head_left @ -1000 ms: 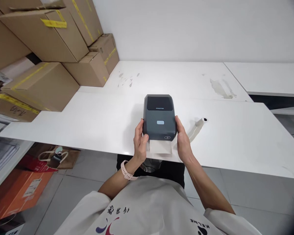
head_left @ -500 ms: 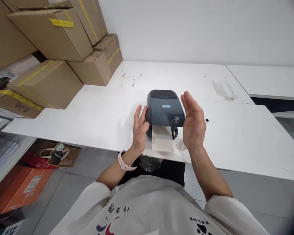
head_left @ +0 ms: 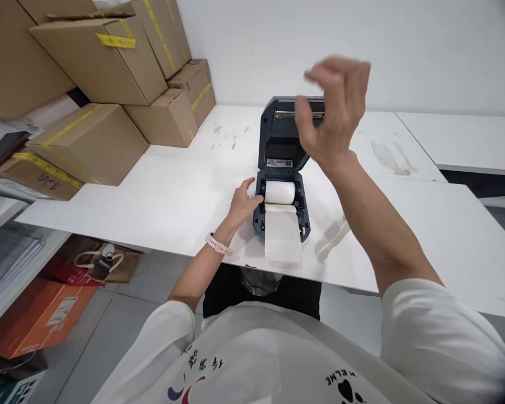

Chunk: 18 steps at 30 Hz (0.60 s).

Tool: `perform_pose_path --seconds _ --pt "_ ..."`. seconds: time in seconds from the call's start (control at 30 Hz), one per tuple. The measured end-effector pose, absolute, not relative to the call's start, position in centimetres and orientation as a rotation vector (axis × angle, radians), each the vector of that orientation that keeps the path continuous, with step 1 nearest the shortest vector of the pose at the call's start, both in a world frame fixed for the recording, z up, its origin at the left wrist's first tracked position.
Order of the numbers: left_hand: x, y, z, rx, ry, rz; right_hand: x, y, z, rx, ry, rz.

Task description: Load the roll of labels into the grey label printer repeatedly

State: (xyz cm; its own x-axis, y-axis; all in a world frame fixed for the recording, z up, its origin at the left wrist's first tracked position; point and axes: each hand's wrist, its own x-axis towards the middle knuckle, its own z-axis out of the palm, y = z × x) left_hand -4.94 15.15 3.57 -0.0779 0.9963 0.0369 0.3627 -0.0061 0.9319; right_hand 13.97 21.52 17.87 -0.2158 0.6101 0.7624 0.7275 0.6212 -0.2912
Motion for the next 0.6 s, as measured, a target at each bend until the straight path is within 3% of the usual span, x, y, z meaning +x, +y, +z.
perform_pose_path --seconds 0.17,0.3,0.43,0.6 --pt "-4.7 15.5 4.3 1.614 1.774 0.605 14.9 20.1 12.0 -1.139 -2.641 0.175" --pt "-4.2 16.4 5.1 1.739 1.819 0.463 14.0 21.6 8.5 -1.375 -2.946 0.281" --pt "-4.2 16.6 4.9 1.764 1.79 0.451 13.2 22.8 9.0 -1.43 -3.005 0.437" --pt "-4.5 16.4 4.2 1.749 1.757 0.509 18.1 22.0 12.6 -1.064 -2.715 0.934"
